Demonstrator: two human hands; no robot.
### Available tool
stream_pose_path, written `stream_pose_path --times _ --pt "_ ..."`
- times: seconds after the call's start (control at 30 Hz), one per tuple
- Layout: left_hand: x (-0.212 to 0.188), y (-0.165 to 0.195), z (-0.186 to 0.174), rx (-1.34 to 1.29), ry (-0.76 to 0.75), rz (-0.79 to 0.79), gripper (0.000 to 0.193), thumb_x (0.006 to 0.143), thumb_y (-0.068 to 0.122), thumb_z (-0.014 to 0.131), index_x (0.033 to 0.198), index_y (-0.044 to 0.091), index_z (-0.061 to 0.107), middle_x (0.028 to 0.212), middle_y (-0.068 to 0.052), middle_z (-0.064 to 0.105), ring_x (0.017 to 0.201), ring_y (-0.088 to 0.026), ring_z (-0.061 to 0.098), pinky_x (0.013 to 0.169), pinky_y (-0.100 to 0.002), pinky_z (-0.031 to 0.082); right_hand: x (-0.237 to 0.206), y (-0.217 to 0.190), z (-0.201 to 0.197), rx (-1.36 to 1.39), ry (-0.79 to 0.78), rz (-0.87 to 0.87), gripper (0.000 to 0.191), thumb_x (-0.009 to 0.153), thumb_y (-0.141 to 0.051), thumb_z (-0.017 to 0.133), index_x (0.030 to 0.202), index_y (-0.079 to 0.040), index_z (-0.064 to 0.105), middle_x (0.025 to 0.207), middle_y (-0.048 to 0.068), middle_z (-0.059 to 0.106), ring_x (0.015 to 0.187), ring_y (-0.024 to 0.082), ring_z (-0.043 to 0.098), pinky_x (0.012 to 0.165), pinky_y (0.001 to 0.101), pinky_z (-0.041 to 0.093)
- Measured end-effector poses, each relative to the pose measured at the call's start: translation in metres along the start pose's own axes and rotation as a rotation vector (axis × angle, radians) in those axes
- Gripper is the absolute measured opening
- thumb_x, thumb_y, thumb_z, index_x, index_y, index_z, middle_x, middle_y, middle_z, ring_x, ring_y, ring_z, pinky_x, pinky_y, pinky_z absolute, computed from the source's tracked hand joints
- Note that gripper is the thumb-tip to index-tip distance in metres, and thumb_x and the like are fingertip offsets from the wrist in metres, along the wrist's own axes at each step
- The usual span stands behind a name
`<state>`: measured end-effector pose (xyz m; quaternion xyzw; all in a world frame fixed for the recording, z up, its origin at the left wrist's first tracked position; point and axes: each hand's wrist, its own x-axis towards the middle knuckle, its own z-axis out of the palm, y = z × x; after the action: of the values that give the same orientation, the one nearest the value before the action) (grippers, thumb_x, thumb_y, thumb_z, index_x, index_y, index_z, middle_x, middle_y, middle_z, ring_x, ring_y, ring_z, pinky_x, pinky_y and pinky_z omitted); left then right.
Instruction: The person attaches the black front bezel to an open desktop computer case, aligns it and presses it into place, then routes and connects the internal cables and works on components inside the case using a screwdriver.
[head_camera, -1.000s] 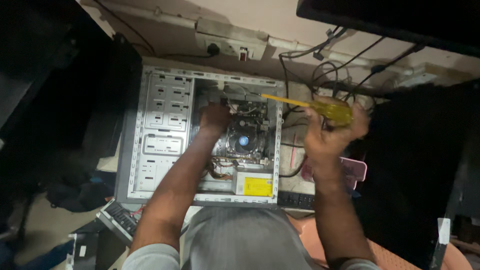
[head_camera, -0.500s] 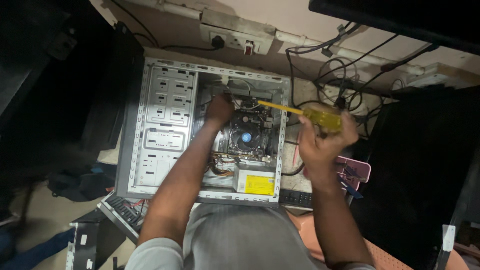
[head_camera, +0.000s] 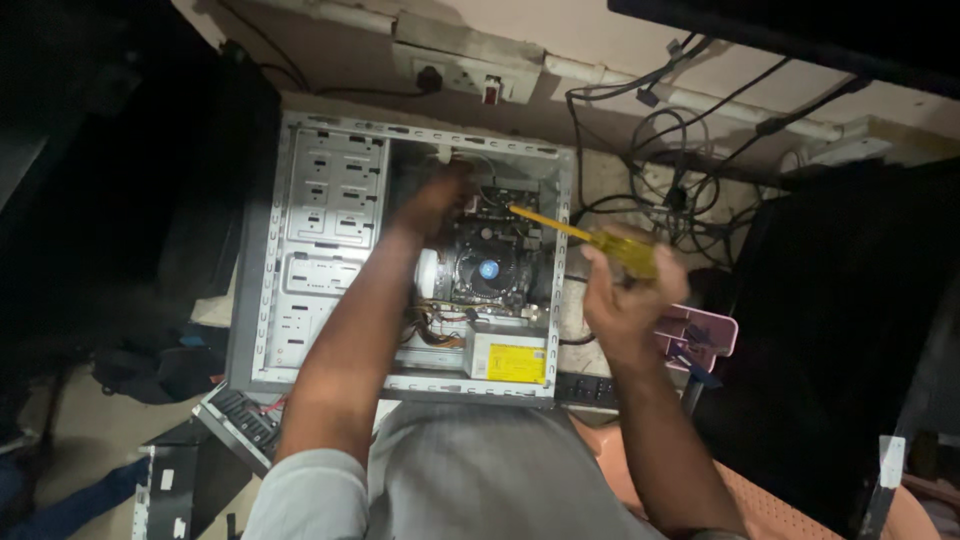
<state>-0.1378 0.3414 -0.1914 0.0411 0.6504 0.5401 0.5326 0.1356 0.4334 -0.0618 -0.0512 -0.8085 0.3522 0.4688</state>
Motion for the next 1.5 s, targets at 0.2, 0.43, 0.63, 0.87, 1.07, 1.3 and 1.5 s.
stream_pose_path --times 0.2,0.43,0.63,0.87,1.07,1.3,1.5 --pt "-0.001 0.031 -0.019 0.418 -0.052 0.124 0.034 0.096 0.038 0.05 0.114 0.014 0.066 0.091 -0.008 0.069 0.075 -0.02 0.06 0.066 -0.037 0.049 0.003 0.025 0.041 -0.184 -0.055 -0.013 0.073 0.089 0.021 0.071 0.139 -0.021 0.039 0.11 0.022 0.069 0.093 0.029 0.074 0.081 0.0377 0.062" --pt "-0.016 -0.001 -0.018 0.704 0.152 0.33 0.03 0.093 0.022 0.055 0.12 0.013 0.067 0.105 -0.017 0.073 0.093 -0.032 0.07 0.08 -0.045 0.055 -0.014 0.056 0.068 0.035 0.043 -0.066 0.07 0.097 0.017 0.069 0.147 -0.013 0.032 0.121 0.021 0.067 0.102 0.027 0.072 0.088 0.0347 0.064" --pt "-0.02 -0.03 -0.011 0.978 0.31 0.238 0.032 0.093 0.019 0.061 0.123 0.01 0.069 0.119 -0.024 0.068 0.113 -0.043 0.065 0.097 -0.051 0.052 -0.026 0.066 0.071 -0.048 0.005 -0.102 0.081 0.093 0.02 0.069 0.148 -0.022 0.026 0.121 0.021 0.064 0.103 0.029 0.071 0.088 0.0367 0.062" --pt "-0.033 -0.029 -0.007 1.109 0.207 0.048 0.036 0.084 0.009 0.062 0.119 0.005 0.072 0.123 -0.024 0.068 0.119 -0.039 0.065 0.099 -0.049 0.053 -0.033 0.062 0.067 0.0 0.041 -0.127 0.086 0.093 0.023 0.065 0.149 -0.022 0.018 0.123 0.023 0.058 0.105 0.03 0.067 0.09 0.0396 0.059" --pt "-0.041 -0.019 -0.004 1.077 0.231 0.012 0.034 0.089 0.018 0.063 0.119 0.008 0.073 0.122 -0.022 0.07 0.117 -0.038 0.067 0.098 -0.05 0.054 -0.031 0.063 0.065 0.03 0.029 -0.135 0.087 0.092 0.023 0.064 0.149 -0.024 0.019 0.124 0.023 0.058 0.103 0.028 0.068 0.085 0.0372 0.062" --pt "-0.026 -0.028 -0.004 1.045 0.334 0.011 0.028 0.092 0.024 0.065 0.115 0.012 0.077 0.123 -0.018 0.071 0.118 -0.038 0.067 0.096 -0.049 0.055 -0.027 0.063 0.069 0.053 0.01 -0.146 0.087 0.092 0.025 0.063 0.149 -0.024 0.018 0.123 0.023 0.059 0.103 0.028 0.068 0.084 0.0375 0.063" --pt "-0.029 -0.028 -0.004 1.061 0.317 -0.043 0.03 0.088 0.023 0.072 0.115 0.011 0.076 0.123 -0.017 0.071 0.119 -0.037 0.067 0.096 -0.048 0.055 -0.026 0.061 0.071 0.059 0.0 -0.13 0.084 0.094 0.023 0.064 0.147 -0.024 0.019 0.123 0.024 0.059 0.102 0.028 0.069 0.083 0.037 0.064"
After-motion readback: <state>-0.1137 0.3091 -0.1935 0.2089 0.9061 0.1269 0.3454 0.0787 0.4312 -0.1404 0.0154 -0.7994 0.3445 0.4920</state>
